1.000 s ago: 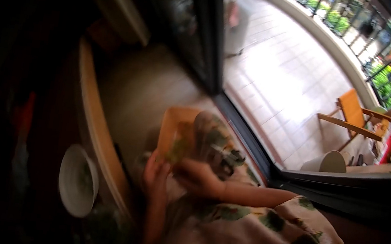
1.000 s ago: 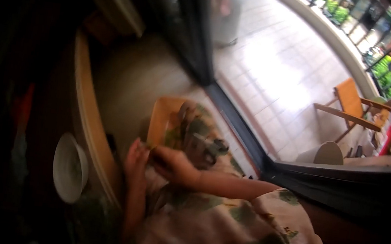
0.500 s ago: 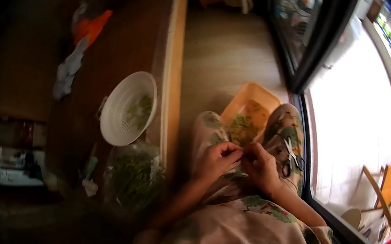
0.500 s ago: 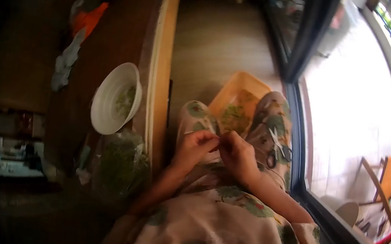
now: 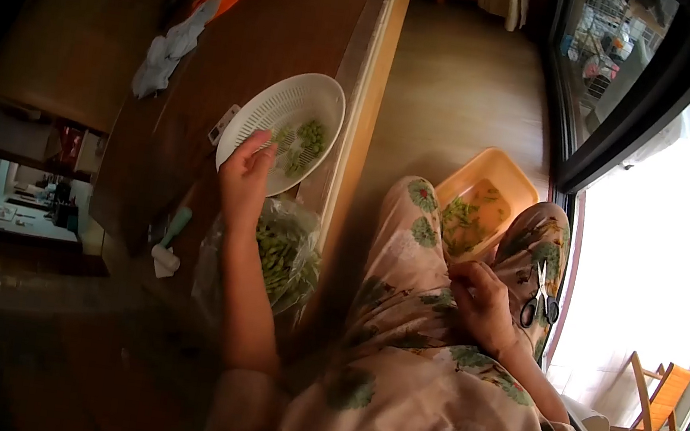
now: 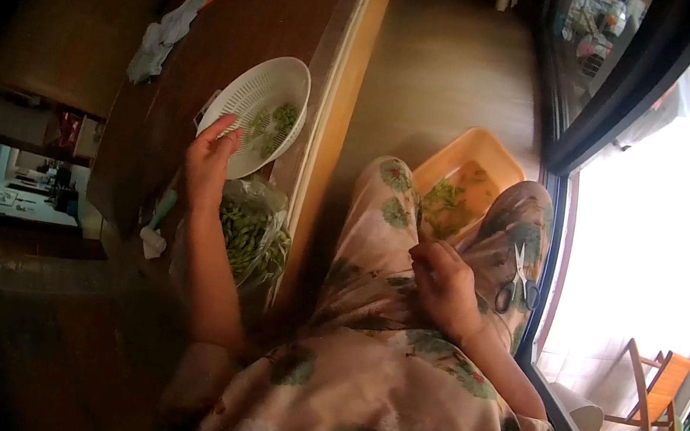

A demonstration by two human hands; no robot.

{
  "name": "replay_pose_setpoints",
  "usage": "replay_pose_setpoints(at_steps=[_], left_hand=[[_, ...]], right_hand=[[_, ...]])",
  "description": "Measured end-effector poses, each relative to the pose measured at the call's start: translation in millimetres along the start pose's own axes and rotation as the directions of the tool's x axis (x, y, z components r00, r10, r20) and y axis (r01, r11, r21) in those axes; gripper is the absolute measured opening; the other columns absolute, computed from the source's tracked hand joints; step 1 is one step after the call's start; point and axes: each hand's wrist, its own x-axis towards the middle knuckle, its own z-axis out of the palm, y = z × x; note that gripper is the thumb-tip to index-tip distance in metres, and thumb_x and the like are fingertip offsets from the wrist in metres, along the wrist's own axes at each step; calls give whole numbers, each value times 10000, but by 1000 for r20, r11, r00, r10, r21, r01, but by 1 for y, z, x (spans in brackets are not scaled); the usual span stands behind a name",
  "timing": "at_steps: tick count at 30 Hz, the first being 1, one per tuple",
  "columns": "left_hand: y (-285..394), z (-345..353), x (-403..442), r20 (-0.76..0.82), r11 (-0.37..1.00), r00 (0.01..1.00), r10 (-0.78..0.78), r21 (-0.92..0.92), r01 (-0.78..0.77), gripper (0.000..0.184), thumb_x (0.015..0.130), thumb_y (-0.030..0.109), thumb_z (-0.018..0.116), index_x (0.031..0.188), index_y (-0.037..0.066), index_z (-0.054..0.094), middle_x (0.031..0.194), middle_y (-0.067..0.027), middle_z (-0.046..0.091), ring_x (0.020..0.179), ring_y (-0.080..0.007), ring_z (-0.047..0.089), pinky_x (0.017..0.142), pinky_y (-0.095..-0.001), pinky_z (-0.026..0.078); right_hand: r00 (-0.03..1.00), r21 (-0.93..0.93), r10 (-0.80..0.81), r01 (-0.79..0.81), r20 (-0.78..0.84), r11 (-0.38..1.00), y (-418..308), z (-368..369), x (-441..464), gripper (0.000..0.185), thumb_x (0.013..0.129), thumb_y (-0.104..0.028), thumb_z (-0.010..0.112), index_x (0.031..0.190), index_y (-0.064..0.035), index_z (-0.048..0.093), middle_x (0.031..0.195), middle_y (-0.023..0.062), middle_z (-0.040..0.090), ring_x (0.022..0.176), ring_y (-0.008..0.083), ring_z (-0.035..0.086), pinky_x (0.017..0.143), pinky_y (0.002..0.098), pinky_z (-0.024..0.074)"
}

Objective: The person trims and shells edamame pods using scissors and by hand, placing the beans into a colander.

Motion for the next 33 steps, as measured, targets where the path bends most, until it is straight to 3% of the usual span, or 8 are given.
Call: replay_pose_setpoints(at_steps=[3, 6, 7, 10, 12, 15, 24, 33], left_hand=[[12, -11, -16, -2, 986, 1000, -28, 164, 28, 206, 865, 77, 582, 1036, -24, 636, 902, -56, 656, 834, -103, 600, 790, -244, 466], [28, -32, -36, 194, 850, 970, -149, 526, 25, 167, 843, 96, 614, 949, -27, 656, 791, -46, 666, 753, -86, 593, 680, -256, 472], [13, -42, -42, 256, 899, 955, -148, 437, 22, 149, 813, 125, 645, 878, -8, 662, 724, -51, 664, 668, -97, 588, 602, -275, 456], [34, -49, -60, 346, 684, 871, -348, 730, -17, 144, 786, 149, 661, 866, 30, 671, 757, -66, 674, 670, -148, 616, 614, -304, 466], [4, -61, -68, 331, 591, 886, -324, 802, -83, 163, 766, 172, 670, 895, 71, 674, 797, -68, 676, 705, -212, 633, 646, -336, 478], [-10, -58, -80, 284, 557, 919, -273, 826, -90, 215, 751, 143, 683, 956, 83, 661, 840, -76, 666, 751, -238, 630, 676, -362, 480], [-42, -51, -89, 275, 518, 946, -173, 842, -150, 186, 722, 71, 700, 857, 34, 578, 919, -117, 565, 805, -318, 566, 677, -404, 456], [-5, -65, -84, 208, 701, 961, -183, 713, -21, 133, 759, 52, 666, 864, 43, 585, 799, -111, 623, 699, -253, 604, 642, -327, 460]], right_hand=[[1000, -12, -6, 6, 10, 1000, 2, 0, -1, 187, 786, 45, 583, 964, -9, 590, 883, 120, 606, 813, 225, 615, 690, 288, 494], [1000, 54, 18, -17, -21, 998, -3, 4, 1, 149, 783, 60, 566, 910, -15, 590, 827, 150, 599, 773, 290, 612, 672, 329, 485], [1000, 51, 15, -14, -11, 999, -2, 5, 1, 147, 784, 60, 566, 910, -13, 589, 827, 150, 599, 772, 290, 612, 674, 329, 484], [1000, 45, 4, -4, 9, 999, 0, 6, 1, 140, 788, 58, 566, 908, -9, 588, 827, 149, 598, 772, 290, 610, 677, 328, 482], [1000, 45, 2, -3, 18, 999, 0, 6, 1, 134, 791, 56, 566, 907, -7, 587, 828, 150, 597, 772, 290, 610, 678, 328, 481], [998, 17, -8, 7, 59, 1000, 4, 5, 0, 157, 790, 53, 578, 938, 5, 588, 870, 117, 605, 800, 209, 609, 699, 274, 482], [998, 12, -28, 27, 54, 1000, 3, 6, -1, 149, 785, 55, 575, 925, 7, 585, 864, 121, 609, 802, 234, 608, 714, 286, 475], [997, 29, -9, 6, 81, 1000, 1, 5, 0, 134, 793, 46, 570, 920, 7, 589, 877, 123, 610, 819, 246, 609, 711, 296, 477]])
